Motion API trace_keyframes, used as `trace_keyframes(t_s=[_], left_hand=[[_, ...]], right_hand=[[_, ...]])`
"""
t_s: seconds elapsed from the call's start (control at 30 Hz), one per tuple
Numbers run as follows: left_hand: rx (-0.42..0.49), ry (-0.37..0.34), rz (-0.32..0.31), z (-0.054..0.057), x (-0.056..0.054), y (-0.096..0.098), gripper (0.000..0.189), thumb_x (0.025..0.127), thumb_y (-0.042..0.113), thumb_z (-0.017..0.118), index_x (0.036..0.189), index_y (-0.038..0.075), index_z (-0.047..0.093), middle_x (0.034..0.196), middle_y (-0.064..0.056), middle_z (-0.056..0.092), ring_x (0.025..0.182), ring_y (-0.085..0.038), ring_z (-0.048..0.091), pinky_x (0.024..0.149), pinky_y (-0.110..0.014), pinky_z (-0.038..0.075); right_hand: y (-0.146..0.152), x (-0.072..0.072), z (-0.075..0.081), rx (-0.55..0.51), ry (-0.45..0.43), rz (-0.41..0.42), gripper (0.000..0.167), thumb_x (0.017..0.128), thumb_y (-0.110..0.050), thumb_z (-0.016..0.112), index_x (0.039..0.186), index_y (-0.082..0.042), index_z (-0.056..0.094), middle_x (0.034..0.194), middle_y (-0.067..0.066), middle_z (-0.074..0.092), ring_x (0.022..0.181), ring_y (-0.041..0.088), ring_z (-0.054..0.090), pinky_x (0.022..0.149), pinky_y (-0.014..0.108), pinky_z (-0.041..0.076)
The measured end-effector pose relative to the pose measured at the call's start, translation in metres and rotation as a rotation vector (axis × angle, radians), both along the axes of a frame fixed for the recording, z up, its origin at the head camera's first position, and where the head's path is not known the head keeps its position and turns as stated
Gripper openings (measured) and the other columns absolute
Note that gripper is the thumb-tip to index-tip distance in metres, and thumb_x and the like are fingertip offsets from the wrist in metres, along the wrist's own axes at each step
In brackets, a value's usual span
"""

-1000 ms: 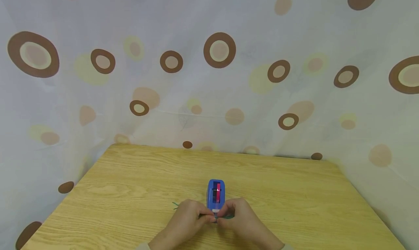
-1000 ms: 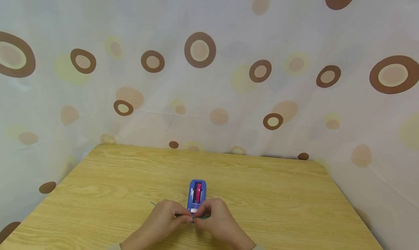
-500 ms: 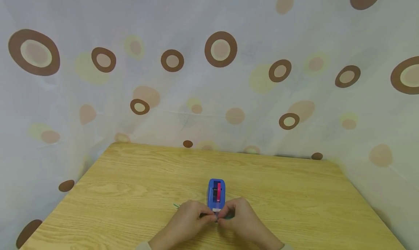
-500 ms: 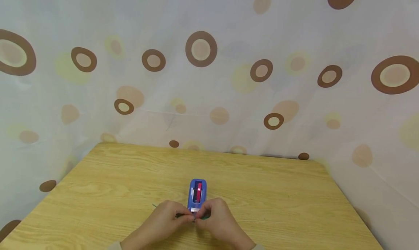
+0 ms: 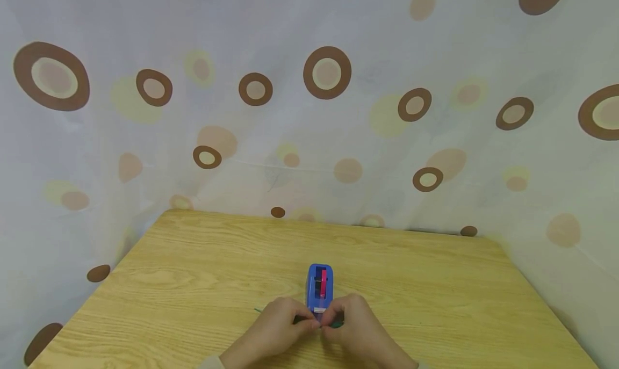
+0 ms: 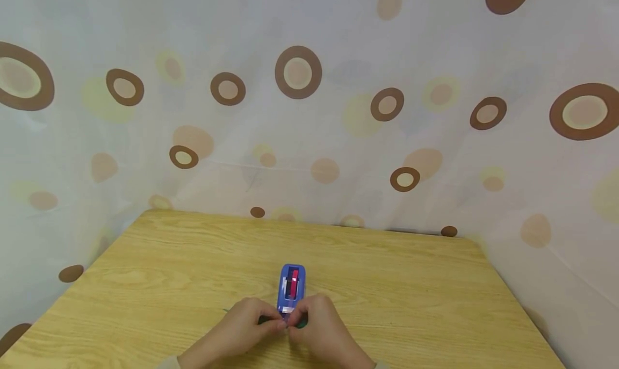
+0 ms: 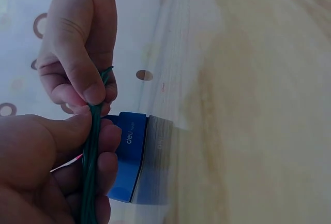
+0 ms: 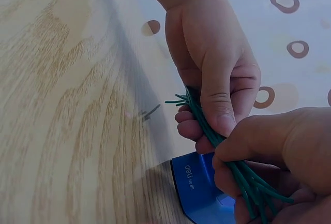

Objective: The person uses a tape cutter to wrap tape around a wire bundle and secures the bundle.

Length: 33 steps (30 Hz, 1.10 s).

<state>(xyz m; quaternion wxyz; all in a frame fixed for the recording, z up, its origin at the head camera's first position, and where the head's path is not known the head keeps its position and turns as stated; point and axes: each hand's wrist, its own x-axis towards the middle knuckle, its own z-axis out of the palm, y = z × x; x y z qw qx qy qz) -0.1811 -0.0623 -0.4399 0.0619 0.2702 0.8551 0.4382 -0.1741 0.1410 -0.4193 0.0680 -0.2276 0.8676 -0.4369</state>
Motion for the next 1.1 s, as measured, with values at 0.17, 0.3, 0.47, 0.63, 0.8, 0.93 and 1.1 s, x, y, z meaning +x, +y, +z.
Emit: trace_keyframes(t_s=[0.17, 0.3, 0.47, 0.63, 0.8, 0.93, 1.1], left_hand=[[0.015, -0.012, 0.033, -0.0011, 0.0015, 0.0006, 0.01, 0.09, 0.023, 0.074, 0.085, 0.017, 0.08, 0.081, 0.019, 0.069, 0.078, 0.002, 0.06, 0.07, -0.021, 0.05], [0.025, 0.008, 0.055, -0.0008, 0.0034, 0.0009, 0.008, 0.087, 0.023, 0.076, 0.084, 0.017, 0.08, 0.082, 0.017, 0.071, 0.078, 0.002, 0.061, 0.07, -0.021, 0.05], [0.03, 0.033, 0.074, 0.0004, 0.0054, 0.0012, 0.007, 0.084, 0.022, 0.079, 0.084, 0.016, 0.081, 0.082, 0.015, 0.072, 0.078, 0.001, 0.061, 0.069, -0.021, 0.05], [0.023, 0.08, 0.075, 0.001, 0.0051, 0.0014, 0.008, 0.084, 0.022, 0.079, 0.084, 0.014, 0.081, 0.082, 0.013, 0.073, 0.078, 0.002, 0.062, 0.068, -0.02, 0.05], [0.021, 0.108, 0.07, 0.0016, 0.0045, 0.0018, 0.008, 0.084, 0.021, 0.079, 0.084, 0.013, 0.081, 0.081, 0.011, 0.073, 0.076, 0.002, 0.063, 0.065, -0.018, 0.051], [0.008, 0.132, 0.066, 0.0023, 0.0047, 0.0025, 0.008, 0.084, 0.02, 0.079, 0.084, 0.012, 0.08, 0.081, 0.011, 0.073, 0.075, 0.002, 0.063, 0.063, -0.016, 0.05], [-0.018, 0.196, 0.068, 0.002, 0.0058, 0.0047, 0.008, 0.082, 0.02, 0.081, 0.082, 0.013, 0.08, 0.08, 0.011, 0.072, 0.074, 0.003, 0.062, 0.063, -0.016, 0.05]], right_hand=[[-0.0006, 0.0004, -0.0007, 0.017, 0.032, 0.011, 0.015, 0.076, -0.002, 0.079, 0.073, -0.015, 0.073, 0.073, -0.013, 0.066, 0.078, 0.006, 0.058, 0.074, 0.027, 0.048], [-0.0011, 0.0001, -0.0009, 0.017, 0.043, 0.011, 0.014, 0.076, -0.002, 0.079, 0.073, -0.014, 0.073, 0.074, -0.012, 0.067, 0.077, 0.005, 0.058, 0.074, 0.027, 0.048], [0.0009, -0.0017, -0.0026, 0.0, 0.014, 0.011, 0.015, 0.077, -0.004, 0.08, 0.075, -0.016, 0.072, 0.079, -0.011, 0.068, 0.08, 0.007, 0.06, 0.074, 0.026, 0.049], [0.0038, -0.0037, -0.0046, -0.019, -0.038, 0.012, 0.014, 0.078, -0.006, 0.08, 0.078, -0.017, 0.071, 0.082, -0.01, 0.069, 0.083, 0.01, 0.063, 0.076, 0.026, 0.051], [0.0052, -0.0047, -0.0041, -0.031, -0.101, 0.0, 0.007, 0.082, -0.011, 0.078, 0.08, -0.013, 0.072, 0.085, -0.008, 0.068, 0.085, 0.014, 0.063, 0.076, 0.028, 0.051], [0.0046, -0.0046, -0.0038, -0.051, -0.17, -0.008, 0.006, 0.084, -0.014, 0.077, 0.081, -0.011, 0.072, 0.085, -0.005, 0.068, 0.085, 0.016, 0.061, 0.075, 0.03, 0.05], [0.004, -0.0051, -0.006, -0.081, -0.185, -0.012, 0.008, 0.084, -0.013, 0.078, 0.08, -0.008, 0.072, 0.083, -0.003, 0.067, 0.084, 0.016, 0.058, 0.075, 0.031, 0.046]])
